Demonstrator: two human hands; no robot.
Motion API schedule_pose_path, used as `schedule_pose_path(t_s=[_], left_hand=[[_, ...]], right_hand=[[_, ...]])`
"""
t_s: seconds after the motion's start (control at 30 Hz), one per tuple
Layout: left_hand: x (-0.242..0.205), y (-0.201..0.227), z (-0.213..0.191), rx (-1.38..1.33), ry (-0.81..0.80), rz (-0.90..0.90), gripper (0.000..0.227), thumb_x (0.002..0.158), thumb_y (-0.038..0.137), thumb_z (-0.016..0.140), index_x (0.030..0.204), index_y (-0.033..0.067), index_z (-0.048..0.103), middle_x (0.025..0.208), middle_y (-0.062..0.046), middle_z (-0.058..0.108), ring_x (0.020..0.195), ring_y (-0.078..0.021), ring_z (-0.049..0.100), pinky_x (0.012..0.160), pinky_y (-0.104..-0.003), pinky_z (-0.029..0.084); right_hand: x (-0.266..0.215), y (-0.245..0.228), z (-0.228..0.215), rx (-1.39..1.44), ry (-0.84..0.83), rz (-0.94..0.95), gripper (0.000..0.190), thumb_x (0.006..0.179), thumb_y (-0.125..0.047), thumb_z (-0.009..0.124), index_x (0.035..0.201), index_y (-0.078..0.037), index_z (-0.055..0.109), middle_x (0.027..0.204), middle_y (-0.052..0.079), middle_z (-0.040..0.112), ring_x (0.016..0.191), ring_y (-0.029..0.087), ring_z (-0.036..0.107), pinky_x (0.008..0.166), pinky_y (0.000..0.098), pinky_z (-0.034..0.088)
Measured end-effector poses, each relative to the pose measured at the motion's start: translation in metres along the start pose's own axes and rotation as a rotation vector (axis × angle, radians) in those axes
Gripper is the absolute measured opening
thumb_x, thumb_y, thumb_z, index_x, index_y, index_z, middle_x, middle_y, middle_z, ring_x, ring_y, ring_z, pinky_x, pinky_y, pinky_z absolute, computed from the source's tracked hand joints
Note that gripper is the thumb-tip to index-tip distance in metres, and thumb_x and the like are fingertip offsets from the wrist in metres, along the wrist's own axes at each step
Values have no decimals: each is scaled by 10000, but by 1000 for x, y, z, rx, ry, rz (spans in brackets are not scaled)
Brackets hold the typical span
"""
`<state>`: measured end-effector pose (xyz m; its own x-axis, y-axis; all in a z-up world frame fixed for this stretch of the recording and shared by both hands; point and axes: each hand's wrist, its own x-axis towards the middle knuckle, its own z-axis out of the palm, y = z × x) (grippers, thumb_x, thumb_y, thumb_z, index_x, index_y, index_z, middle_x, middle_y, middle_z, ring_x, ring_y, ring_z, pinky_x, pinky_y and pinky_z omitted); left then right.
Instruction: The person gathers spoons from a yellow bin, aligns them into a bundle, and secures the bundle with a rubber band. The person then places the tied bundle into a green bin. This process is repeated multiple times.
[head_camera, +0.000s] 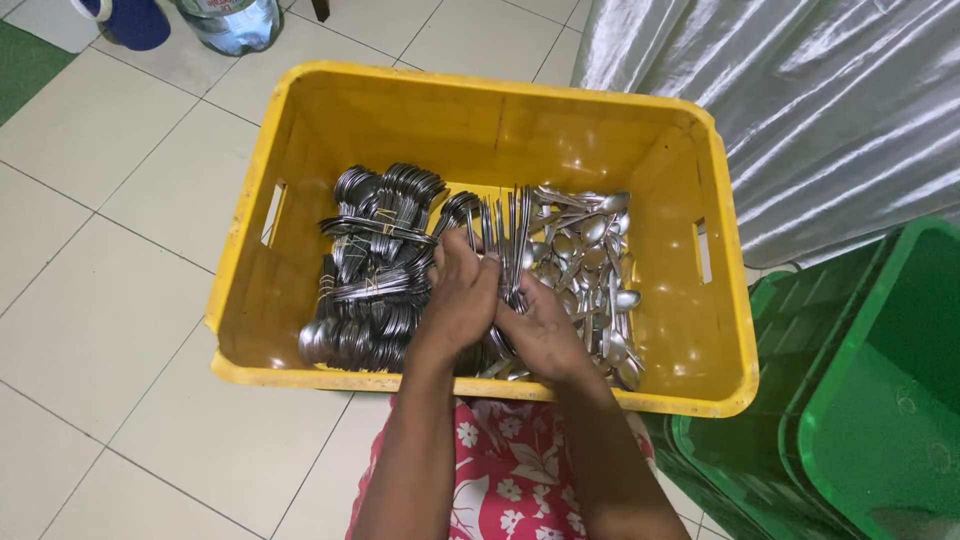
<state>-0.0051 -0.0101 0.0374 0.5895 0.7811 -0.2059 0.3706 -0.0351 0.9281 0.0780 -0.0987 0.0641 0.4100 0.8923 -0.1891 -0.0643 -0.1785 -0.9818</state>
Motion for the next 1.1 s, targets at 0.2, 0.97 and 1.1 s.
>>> schedule_pose_path(t_s=[0.2, 0.97, 1.1], left_hand=[[-13, 24, -9, -345, -76, 61, 604, 1047, 430, 394, 1424, 15, 172, 1368, -404, 340, 1341, -542, 341, 1094, -659, 303], [-7, 5, -15, -646, 130, 77, 415, 1029, 349, 597, 1102, -43, 713, 846, -217, 768, 716, -236, 742, 696, -359, 596], [-1, -3, -16, -516, 137, 112, 353, 1027, 325, 615, 1087, -7, 719, 783, -184, 763, 681, -221, 729, 682, -355, 598]], right_hand=[[9, 40, -12, 284, 71, 43, 262, 872, -108, 774, 1075, 38, 697, 817, 137, 709, 733, 195, 663, 640, 353, 602], [-3, 24, -4, 194, -396, 174, 471, 1013, -350, 541, 1241, 62, 570, 900, 317, 708, 657, 273, 697, 604, 384, 629], [1, 52, -8, 113, -460, 109, 421, 960, -237, 667, 1214, 81, 557, 923, 262, 699, 655, 217, 672, 579, 314, 626]])
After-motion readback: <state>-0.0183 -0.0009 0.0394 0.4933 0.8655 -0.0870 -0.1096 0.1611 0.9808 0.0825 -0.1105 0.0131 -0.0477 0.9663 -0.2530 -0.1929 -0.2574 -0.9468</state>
